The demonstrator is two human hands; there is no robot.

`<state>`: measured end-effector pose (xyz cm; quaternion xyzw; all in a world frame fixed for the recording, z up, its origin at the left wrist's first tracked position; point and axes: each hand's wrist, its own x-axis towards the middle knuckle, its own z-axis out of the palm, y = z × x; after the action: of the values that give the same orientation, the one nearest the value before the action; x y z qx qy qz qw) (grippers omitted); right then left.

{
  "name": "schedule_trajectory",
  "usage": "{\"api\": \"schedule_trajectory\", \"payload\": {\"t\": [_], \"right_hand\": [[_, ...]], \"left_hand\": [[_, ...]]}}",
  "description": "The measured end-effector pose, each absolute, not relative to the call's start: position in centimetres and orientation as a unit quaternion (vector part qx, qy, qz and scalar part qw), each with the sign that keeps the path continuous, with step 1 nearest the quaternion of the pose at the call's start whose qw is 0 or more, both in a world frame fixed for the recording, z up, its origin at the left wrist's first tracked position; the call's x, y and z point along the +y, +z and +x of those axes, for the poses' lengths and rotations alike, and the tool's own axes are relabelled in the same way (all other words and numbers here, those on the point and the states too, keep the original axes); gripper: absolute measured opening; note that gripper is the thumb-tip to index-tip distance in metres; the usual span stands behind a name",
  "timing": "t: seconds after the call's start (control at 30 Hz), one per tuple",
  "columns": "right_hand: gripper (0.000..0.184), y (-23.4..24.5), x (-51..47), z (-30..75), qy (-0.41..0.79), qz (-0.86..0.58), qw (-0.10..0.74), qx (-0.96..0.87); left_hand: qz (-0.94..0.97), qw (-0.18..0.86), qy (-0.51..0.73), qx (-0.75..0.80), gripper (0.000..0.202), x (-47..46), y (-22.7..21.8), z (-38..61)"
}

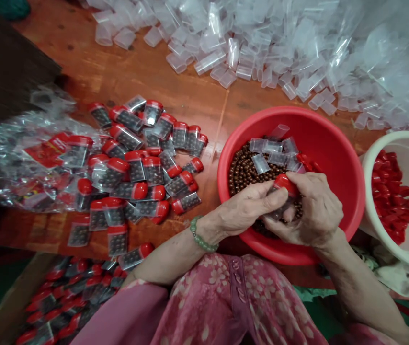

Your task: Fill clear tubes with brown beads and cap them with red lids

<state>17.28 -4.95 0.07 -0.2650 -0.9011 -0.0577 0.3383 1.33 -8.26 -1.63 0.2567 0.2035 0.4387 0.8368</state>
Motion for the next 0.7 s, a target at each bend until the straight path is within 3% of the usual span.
{"api": "schedule_trajectory", "payload": {"t": [0.1, 0.2, 0.37, 0.7], "right_hand": [[0.07, 0.4, -4.6, 17.5, -0.026, -0.28, 0.321, -0.904], [0.07, 0.5, -4.0, 18.3, -0.02, -0.308, 0.318, -0.896], [0.072, 0.3, -3.6, 19.3, -0.084, -0.344, 0.345, -0.869], [0.08, 0.1, -3.7, 20.1, -0.061, -0.373, 0.32, -0.869]], "left_hand": [[0.216, 0.864, 0.407, 0.201, 0.073, -7.8, -1.4, 1.1], [0.169, 0.86, 0.425, 0.224, 0.081, -7.4, -1.0, 0.9], [0.082, 0.793, 0.517, 0.312, 0.069, -7.0, -0.3, 1.1], [0.09, 0.75, 0.557, 0.346, 0.046, -7.1, -0.6, 1.8]]}}
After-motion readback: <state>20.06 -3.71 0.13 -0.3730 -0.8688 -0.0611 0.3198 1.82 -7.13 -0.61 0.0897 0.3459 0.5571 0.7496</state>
